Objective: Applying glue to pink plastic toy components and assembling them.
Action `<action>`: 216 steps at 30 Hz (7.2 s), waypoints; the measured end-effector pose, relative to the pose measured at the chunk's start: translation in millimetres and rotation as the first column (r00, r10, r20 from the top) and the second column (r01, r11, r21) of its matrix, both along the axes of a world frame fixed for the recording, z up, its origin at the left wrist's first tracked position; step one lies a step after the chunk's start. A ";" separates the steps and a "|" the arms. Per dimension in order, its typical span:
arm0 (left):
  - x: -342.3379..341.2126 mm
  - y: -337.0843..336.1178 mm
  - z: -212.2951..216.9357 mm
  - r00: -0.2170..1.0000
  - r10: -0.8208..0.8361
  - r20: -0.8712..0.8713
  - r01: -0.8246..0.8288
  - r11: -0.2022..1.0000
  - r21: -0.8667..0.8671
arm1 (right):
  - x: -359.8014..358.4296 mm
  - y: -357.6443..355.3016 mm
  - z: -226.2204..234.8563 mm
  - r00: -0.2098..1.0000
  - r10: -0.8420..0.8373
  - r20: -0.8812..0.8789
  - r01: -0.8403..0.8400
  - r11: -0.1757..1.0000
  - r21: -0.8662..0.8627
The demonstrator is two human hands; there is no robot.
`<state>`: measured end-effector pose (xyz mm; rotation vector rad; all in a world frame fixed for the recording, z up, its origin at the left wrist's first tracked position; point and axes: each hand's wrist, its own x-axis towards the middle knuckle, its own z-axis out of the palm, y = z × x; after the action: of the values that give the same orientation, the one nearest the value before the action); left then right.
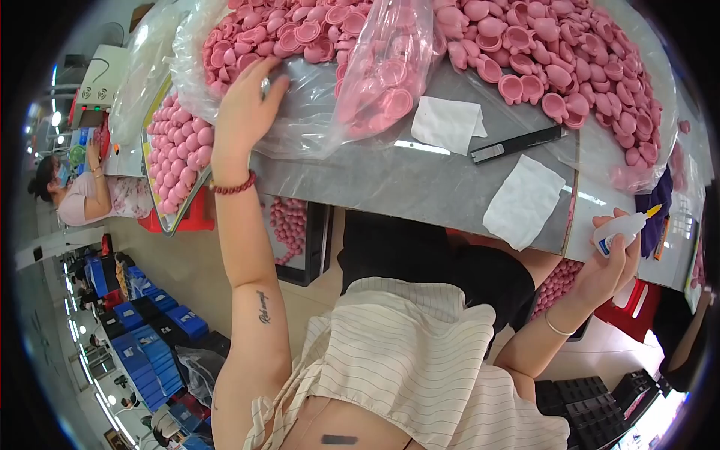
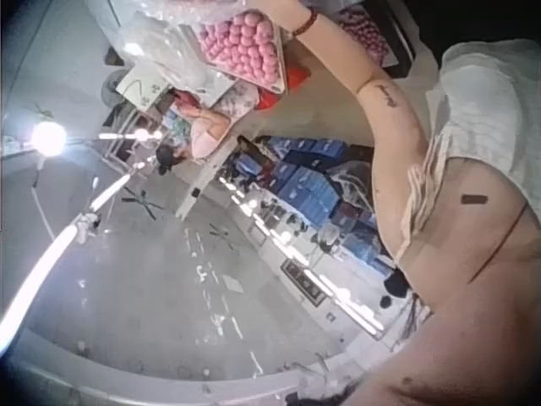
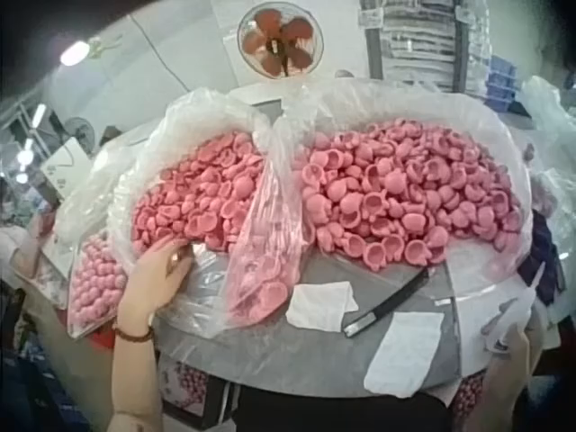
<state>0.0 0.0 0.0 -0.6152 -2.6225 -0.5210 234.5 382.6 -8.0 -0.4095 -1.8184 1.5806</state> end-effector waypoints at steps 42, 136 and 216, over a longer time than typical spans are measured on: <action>188.1 168.1 -0.4 0.173 -0.958 0.230 -0.468 0.125 0.875 | 8.6 -62.9 29.4 0.850 0.324 -0.415 -0.020 0.807 0.591; 175.2 155.0 0.3 0.232 -0.943 0.239 -0.462 0.109 0.880 | 5.4 3.2 21.3 0.919 0.020 0.393 -0.070 0.991 0.112; 179.7 160.2 -6.9 0.316 -0.931 0.183 -0.126 0.150 0.981 | 4.0 -61.1 27.4 0.909 0.393 0.142 -0.408 0.761 0.504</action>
<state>179.7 160.2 -6.9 -0.9605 -1.7967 -3.0737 238.6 321.4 19.4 0.2375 -2.3721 1.2444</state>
